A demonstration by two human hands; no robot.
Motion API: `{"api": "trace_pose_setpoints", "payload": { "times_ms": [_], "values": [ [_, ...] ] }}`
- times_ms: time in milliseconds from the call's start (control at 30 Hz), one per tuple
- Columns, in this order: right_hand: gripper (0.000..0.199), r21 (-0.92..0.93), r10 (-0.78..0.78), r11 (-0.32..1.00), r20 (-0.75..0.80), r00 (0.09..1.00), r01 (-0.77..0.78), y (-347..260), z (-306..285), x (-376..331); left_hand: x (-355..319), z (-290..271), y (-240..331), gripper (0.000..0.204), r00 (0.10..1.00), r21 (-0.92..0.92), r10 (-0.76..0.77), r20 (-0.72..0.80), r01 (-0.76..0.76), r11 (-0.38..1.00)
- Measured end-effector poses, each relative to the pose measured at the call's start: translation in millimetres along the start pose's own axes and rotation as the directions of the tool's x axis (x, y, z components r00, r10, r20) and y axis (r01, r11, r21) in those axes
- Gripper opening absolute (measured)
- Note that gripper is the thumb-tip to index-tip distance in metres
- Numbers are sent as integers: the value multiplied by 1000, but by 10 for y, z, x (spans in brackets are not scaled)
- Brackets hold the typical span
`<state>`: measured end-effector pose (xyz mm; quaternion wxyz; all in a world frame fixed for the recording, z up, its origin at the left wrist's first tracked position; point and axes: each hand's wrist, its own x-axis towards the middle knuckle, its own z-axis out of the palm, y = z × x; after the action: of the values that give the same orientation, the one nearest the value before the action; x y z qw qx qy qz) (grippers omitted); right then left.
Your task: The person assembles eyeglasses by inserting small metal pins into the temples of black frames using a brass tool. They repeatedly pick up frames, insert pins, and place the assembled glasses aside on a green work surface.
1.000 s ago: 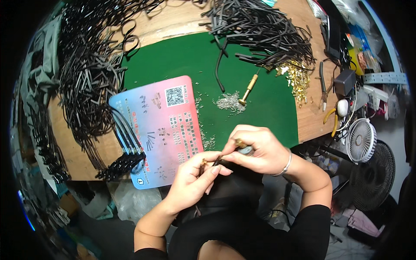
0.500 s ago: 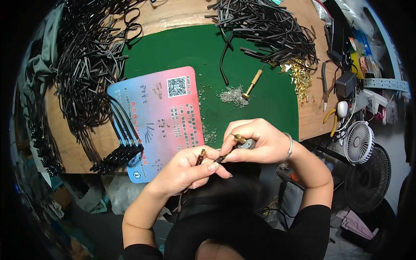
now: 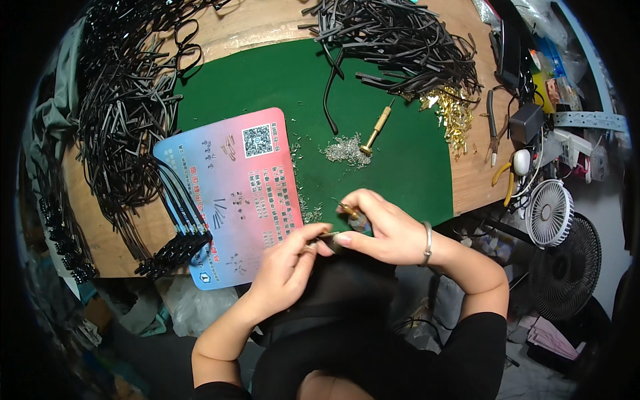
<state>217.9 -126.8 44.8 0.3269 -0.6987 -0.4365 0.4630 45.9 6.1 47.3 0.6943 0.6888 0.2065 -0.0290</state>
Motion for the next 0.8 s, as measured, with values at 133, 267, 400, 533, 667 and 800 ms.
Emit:
{"api": "trace_pose_setpoints", "payload": {
  "times_ms": [133,267,400,533,667,800],
  "values": [
    [36,-227,32,972,-131,991,-62,-1,-82,-202,-19,-84,-181,32,976,44,-37,-216,48,998],
    [38,-573,-168,820,-255,952,-9,15,-4,-56,129,26,-180,32,972,117,10,-235,18,993],
    [39,-679,-266,734,-286,920,1,68,18,-7,142,-12,-246,30,965,61,44,-258,-29,998],
    [43,-713,-280,701,-254,926,17,71,41,41,110,-21,-195,28,966,-130,-97,-240,67,989],
    [46,-726,-271,688,-261,926,-3,88,59,41,-17,-68,-160,29,963,-387,-168,-213,74,919],
    [47,-734,-262,679,-239,935,2,60,53,49,36,-69,-150,29,961,-337,-185,-203,109,935]
  ]
}}
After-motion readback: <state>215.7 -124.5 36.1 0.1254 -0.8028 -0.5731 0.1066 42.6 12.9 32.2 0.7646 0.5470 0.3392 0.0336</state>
